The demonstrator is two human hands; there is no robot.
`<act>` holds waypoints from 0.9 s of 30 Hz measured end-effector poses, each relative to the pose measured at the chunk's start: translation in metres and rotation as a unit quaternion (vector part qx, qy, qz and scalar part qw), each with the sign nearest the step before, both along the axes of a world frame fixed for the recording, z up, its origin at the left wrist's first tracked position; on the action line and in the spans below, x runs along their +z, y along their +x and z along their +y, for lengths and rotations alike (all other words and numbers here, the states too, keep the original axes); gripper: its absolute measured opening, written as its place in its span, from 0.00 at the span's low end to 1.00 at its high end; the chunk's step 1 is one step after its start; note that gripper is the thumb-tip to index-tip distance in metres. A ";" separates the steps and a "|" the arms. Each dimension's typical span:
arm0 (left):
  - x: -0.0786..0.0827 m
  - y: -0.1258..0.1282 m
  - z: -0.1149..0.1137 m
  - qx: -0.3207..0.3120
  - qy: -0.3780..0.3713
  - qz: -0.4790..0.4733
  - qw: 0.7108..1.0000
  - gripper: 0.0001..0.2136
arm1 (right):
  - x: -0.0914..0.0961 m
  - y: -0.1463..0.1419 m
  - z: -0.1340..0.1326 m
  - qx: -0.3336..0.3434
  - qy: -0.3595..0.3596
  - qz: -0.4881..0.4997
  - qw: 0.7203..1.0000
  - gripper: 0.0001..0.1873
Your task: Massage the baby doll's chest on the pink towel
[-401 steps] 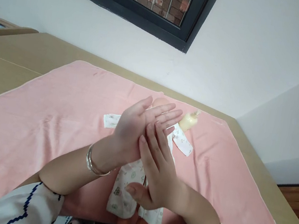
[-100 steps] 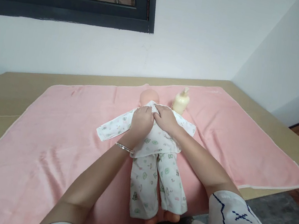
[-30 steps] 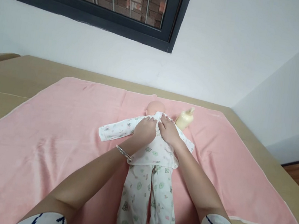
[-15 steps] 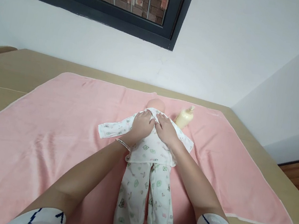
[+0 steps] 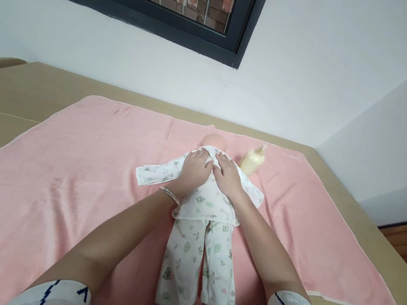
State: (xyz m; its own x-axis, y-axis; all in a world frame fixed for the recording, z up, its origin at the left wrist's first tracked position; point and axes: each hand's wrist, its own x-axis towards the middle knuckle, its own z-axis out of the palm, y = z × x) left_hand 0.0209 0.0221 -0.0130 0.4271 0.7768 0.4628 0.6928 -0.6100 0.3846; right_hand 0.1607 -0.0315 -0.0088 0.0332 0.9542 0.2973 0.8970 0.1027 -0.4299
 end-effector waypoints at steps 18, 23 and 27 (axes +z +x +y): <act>-0.017 -0.004 -0.001 -0.031 -0.046 -0.274 0.960 0.26 | 0.016 -0.029 -0.021 0.023 0.048 -0.035 0.998 0.26; -0.020 -0.003 0.001 -0.033 -0.047 -0.282 0.958 0.27 | 0.016 -0.028 -0.022 0.003 0.105 -0.008 0.994 0.25; -0.020 -0.002 0.001 -0.032 -0.048 -0.284 0.957 0.26 | 0.014 -0.026 -0.020 0.000 0.092 -0.006 0.996 0.26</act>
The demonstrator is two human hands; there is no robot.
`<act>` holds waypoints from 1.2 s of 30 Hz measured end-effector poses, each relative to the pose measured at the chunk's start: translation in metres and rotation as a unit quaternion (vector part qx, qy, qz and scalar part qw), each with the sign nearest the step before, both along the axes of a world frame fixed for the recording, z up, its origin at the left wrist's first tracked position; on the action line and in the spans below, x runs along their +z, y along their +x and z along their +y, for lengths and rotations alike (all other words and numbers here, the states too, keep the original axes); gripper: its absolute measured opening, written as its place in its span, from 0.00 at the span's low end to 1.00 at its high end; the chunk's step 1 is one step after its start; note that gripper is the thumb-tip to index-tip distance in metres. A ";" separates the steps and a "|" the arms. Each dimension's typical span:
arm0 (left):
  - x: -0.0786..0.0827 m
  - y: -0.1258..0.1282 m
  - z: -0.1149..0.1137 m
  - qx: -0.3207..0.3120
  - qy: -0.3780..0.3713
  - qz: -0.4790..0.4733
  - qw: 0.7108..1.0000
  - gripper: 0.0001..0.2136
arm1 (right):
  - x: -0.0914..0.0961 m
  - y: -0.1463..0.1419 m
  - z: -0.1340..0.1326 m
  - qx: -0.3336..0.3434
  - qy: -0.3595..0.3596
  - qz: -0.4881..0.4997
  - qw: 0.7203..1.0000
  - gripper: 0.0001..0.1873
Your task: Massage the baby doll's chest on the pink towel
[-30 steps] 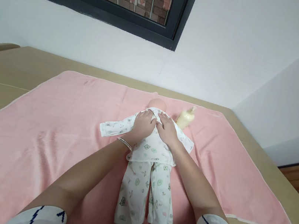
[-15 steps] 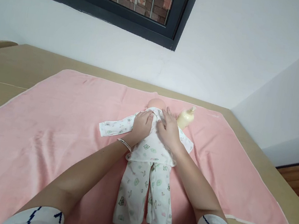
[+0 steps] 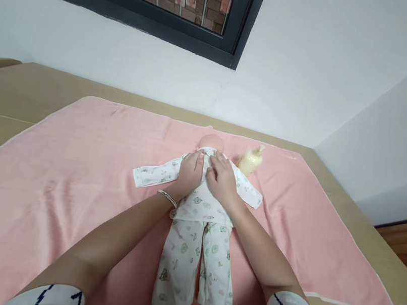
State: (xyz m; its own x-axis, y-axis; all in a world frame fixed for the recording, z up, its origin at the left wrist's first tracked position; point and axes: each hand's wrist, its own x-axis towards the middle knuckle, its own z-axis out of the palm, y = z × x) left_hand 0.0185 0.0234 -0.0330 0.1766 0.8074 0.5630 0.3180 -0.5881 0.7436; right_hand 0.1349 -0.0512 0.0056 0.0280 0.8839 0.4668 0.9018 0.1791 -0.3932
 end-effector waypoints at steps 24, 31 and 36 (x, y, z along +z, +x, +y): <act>0.023 -0.002 -0.002 -0.012 -0.008 0.247 0.969 0.20 | 0.080 0.070 -0.029 -0.113 0.103 0.127 0.980 0.23; 0.057 0.002 -0.056 -0.103 -0.036 0.271 0.956 0.23 | 0.087 0.121 -0.028 -0.167 0.099 0.191 0.962 0.27; 0.086 0.041 -0.064 -0.251 -0.176 0.025 0.952 0.24 | 0.075 0.137 -0.013 -0.105 0.038 0.157 0.981 0.33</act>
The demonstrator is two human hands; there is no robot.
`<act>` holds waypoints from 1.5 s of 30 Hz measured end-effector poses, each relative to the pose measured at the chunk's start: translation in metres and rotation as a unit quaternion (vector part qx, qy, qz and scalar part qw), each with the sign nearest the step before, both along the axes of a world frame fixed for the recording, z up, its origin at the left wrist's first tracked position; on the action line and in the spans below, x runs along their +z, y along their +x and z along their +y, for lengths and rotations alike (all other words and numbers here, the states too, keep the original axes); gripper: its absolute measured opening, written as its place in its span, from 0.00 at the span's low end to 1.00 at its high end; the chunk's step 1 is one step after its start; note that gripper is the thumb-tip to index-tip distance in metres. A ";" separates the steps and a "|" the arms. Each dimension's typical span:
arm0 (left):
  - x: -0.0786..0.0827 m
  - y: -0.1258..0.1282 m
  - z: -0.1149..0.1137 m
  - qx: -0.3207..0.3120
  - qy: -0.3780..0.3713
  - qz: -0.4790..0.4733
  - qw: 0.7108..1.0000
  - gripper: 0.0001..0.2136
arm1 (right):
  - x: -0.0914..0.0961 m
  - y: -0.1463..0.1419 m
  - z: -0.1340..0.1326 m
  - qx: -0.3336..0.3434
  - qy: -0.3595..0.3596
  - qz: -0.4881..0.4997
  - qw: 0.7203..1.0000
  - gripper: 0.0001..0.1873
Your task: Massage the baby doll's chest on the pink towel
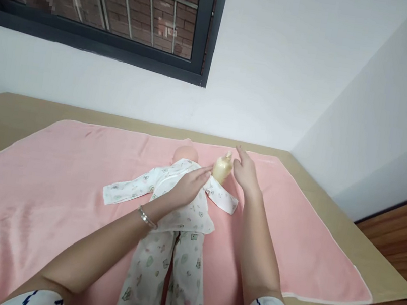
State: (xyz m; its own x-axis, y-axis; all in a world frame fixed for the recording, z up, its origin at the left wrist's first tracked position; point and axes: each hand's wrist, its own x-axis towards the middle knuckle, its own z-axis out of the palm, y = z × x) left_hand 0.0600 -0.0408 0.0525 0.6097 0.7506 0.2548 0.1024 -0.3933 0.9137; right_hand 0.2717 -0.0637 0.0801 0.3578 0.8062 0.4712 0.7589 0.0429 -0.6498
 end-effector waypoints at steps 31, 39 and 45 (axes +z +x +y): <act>0.052 -0.050 -0.020 -0.057 -0.426 -0.182 0.884 0.32 | 0.002 -0.143 -0.041 0.217 -0.040 -0.186 0.957 0.32; 0.068 -0.091 -0.030 -0.067 -0.307 -0.212 0.925 0.37 | -0.010 -0.197 -0.104 0.356 0.056 -0.249 0.899 0.61; 0.074 -0.092 -0.065 0.014 -0.198 -0.208 0.958 0.30 | -0.013 -0.203 -0.135 0.363 0.032 -0.248 0.898 0.61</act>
